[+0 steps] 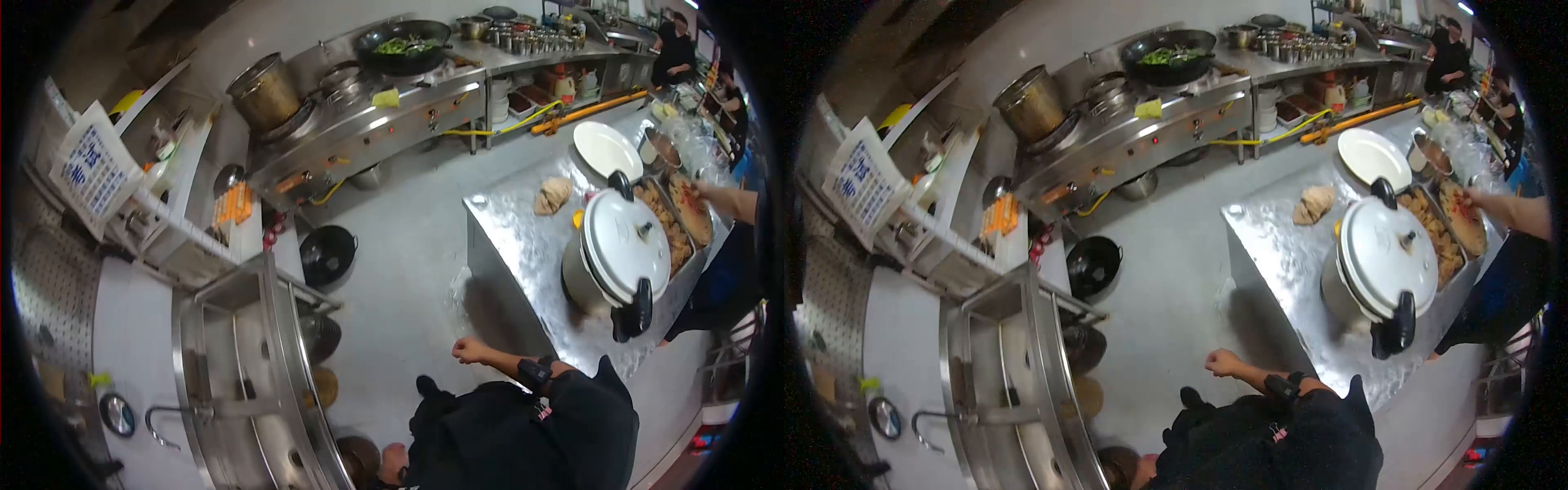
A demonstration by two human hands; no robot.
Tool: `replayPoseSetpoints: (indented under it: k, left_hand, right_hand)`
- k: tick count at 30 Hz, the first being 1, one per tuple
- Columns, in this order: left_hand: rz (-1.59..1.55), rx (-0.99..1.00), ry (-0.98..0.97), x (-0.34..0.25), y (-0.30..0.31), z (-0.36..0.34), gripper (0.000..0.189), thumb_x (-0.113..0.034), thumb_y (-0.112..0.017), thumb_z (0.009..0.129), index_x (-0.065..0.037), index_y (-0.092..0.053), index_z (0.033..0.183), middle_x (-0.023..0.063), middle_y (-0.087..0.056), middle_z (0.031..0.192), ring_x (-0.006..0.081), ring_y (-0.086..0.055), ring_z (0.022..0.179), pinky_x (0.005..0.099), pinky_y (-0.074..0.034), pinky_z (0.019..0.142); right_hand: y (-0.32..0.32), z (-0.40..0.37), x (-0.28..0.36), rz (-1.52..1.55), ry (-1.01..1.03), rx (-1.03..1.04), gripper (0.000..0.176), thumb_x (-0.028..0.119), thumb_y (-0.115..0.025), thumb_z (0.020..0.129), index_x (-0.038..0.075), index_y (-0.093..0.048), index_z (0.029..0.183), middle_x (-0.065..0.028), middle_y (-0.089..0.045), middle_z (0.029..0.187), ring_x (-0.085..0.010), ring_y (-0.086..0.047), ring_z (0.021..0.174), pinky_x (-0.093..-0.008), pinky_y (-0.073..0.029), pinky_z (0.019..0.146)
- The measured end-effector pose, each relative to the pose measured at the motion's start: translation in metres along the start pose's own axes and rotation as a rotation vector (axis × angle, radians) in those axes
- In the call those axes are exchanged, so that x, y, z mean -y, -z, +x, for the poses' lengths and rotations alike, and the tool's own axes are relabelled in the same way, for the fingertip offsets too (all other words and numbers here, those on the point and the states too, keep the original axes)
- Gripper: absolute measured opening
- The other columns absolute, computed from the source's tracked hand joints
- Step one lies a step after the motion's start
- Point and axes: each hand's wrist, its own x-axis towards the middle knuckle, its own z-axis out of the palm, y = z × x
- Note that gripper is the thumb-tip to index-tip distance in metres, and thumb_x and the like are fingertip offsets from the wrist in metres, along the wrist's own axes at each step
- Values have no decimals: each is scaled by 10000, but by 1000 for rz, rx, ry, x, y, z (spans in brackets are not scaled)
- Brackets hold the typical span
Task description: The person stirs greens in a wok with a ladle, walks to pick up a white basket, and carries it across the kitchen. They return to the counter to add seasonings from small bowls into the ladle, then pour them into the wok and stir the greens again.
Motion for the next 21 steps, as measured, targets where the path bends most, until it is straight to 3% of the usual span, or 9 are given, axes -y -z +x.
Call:
replayPoseSetpoints:
  k: [4,6,7,10,11,12,14,17,21]
  left_hand:
    - [90,-11,-109,-154,82,110,193,-207,-537,818,-47,-641,788,83,-614,657,189,-600,549,317,-481,490]
    - [134,3,-206,-233,113,169,146,-159,-551,805,-51,-645,833,50,-609,665,144,-584,553,289,-467,479]
    - [124,-3,-225,-276,122,188,135,-142,-547,809,-48,-642,826,46,-607,661,144,-582,548,285,-460,472]
    - [208,-23,-375,-414,136,220,121,-104,-533,816,-42,-637,815,38,-599,651,139,-575,537,275,-440,456]
    - [237,-32,-434,-444,136,226,121,-94,-528,817,-41,-636,813,35,-596,647,137,-572,534,272,-434,451]
    - [75,1,-383,-451,136,272,129,-70,-511,820,-50,-638,803,28,-591,656,124,-571,536,262,-417,438]
    - [-29,-8,-313,-496,118,284,121,-134,-541,842,-41,-618,840,47,-568,650,123,-510,530,281,-416,471]
    - [505,-21,-478,-541,95,297,187,-176,-598,765,-58,-644,902,106,-651,769,222,-627,682,329,-499,633]
    - [594,-64,-659,-641,76,276,222,-221,-595,748,-78,-646,909,143,-649,817,318,-627,809,373,-495,735]
  right_hand:
    - [55,27,76,175,41,-203,175,193,-608,834,29,-639,888,-57,-640,749,-120,-617,655,-255,-493,563]
    - [82,64,92,170,99,-305,158,177,-604,841,29,-636,885,-59,-640,745,-114,-614,654,-248,-490,561]
    - [95,77,103,176,201,-404,168,196,-594,818,49,-652,876,-48,-645,691,-126,-623,607,-280,-491,562]
    - [140,121,132,295,163,-477,154,176,-591,822,37,-635,871,-42,-629,665,-116,-611,586,-266,-483,539]
    - [154,144,133,368,168,-477,153,174,-593,823,30,-627,865,-40,-619,664,-119,-607,584,-259,-487,527]
    - [172,164,135,356,142,-443,154,175,-586,835,33,-621,884,-43,-620,708,-126,-615,619,-268,-504,545]
    - [214,204,150,325,113,-369,157,178,-571,858,40,-610,921,-47,-621,796,-140,-629,689,-285,-536,580]
    - [278,256,199,284,163,-368,170,209,-587,858,43,-606,890,-44,-620,787,-144,-636,702,-285,-533,571]
    - [365,320,278,244,257,-392,159,196,-590,865,41,-608,891,-37,-616,781,-140,-635,713,-275,-514,578]
